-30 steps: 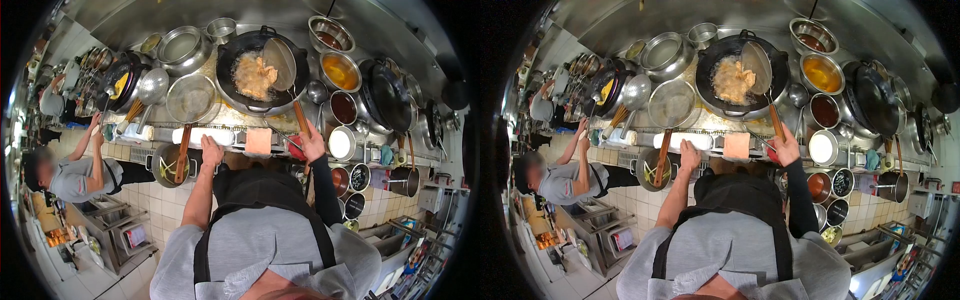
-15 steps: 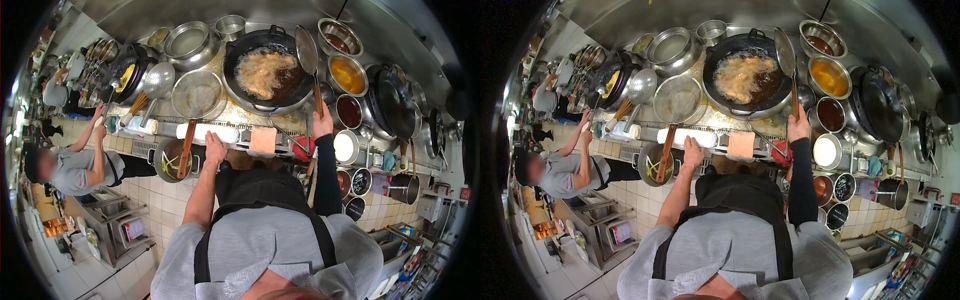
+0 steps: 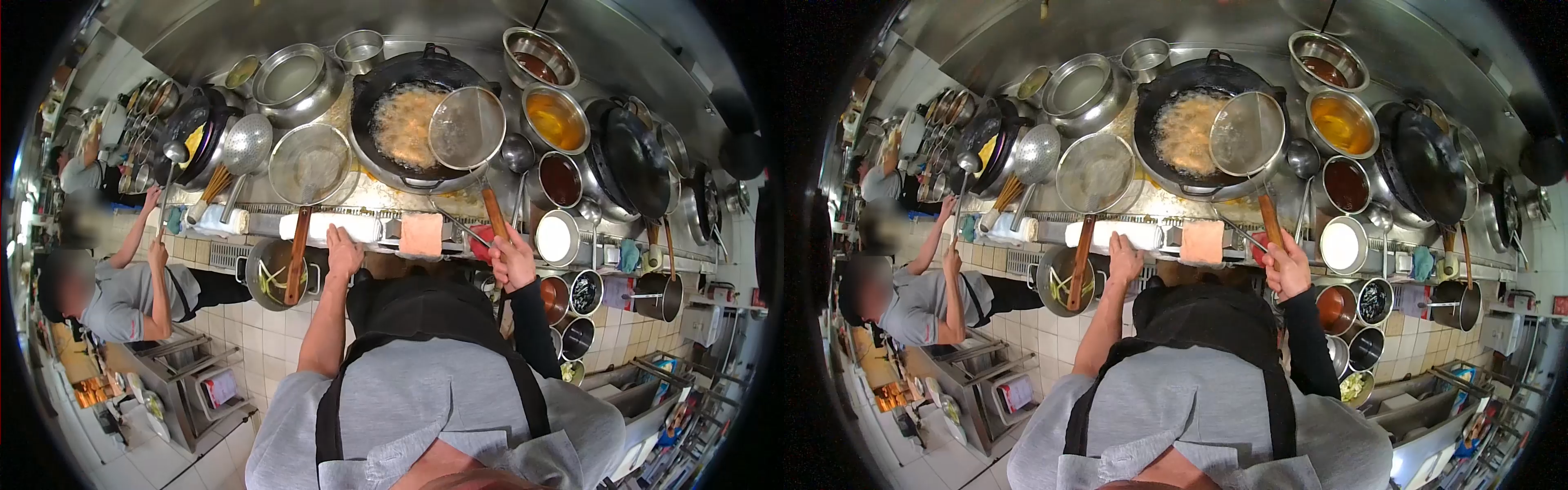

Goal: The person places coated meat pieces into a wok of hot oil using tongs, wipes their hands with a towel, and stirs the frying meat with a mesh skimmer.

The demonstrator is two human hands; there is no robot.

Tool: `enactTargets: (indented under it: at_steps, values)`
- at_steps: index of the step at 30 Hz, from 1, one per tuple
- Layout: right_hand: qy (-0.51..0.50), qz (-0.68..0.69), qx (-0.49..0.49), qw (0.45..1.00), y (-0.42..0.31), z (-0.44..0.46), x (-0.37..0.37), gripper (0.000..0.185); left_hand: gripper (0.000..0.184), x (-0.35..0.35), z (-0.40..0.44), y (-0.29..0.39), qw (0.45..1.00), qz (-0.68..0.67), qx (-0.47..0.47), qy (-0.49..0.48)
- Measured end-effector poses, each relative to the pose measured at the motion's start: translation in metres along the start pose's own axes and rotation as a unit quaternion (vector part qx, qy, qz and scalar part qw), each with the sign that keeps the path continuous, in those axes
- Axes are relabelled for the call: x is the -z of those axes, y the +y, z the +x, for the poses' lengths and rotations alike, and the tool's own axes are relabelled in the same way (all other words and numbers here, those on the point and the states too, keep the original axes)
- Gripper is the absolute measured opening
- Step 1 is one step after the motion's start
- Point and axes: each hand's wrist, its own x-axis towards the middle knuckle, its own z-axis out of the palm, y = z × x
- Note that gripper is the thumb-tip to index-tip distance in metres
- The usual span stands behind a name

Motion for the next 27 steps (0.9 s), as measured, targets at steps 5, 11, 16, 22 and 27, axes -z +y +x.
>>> enactTargets:
  at_steps: [5, 11, 16, 22, 27]
  values:
    - [-0.008, -0.045, 0.041, 0.998, -0.007, 0.029, -0.021, 0.063, 0.079, 0.004, -0.002, 0.002, 1.0, -0.009, 0.005, -0.006]
    - [-0.106, -0.104, 0.117, 0.982, -0.034, 0.083, -0.094, 0.06, 0.08, 0.006, -0.002, 0.001, 1.0, -0.007, 0.006, -0.009]
    - [-0.085, -0.351, 0.406, 0.839, -0.029, 0.193, -0.175, 0.059, 0.08, 0.009, -0.003, 0.003, 1.0, -0.017, 0.013, -0.008]
    - [-0.044, -0.631, 0.232, 0.739, -0.032, 0.28, -0.281, 0.055, 0.075, 0.005, -0.003, -0.002, 0.998, -0.055, 0.016, 0.001]
    - [-0.084, -0.45, 0.351, 0.817, -0.019, 0.252, -0.232, 0.057, 0.074, 0.012, -0.004, 0.001, 0.996, -0.083, 0.031, 0.002]
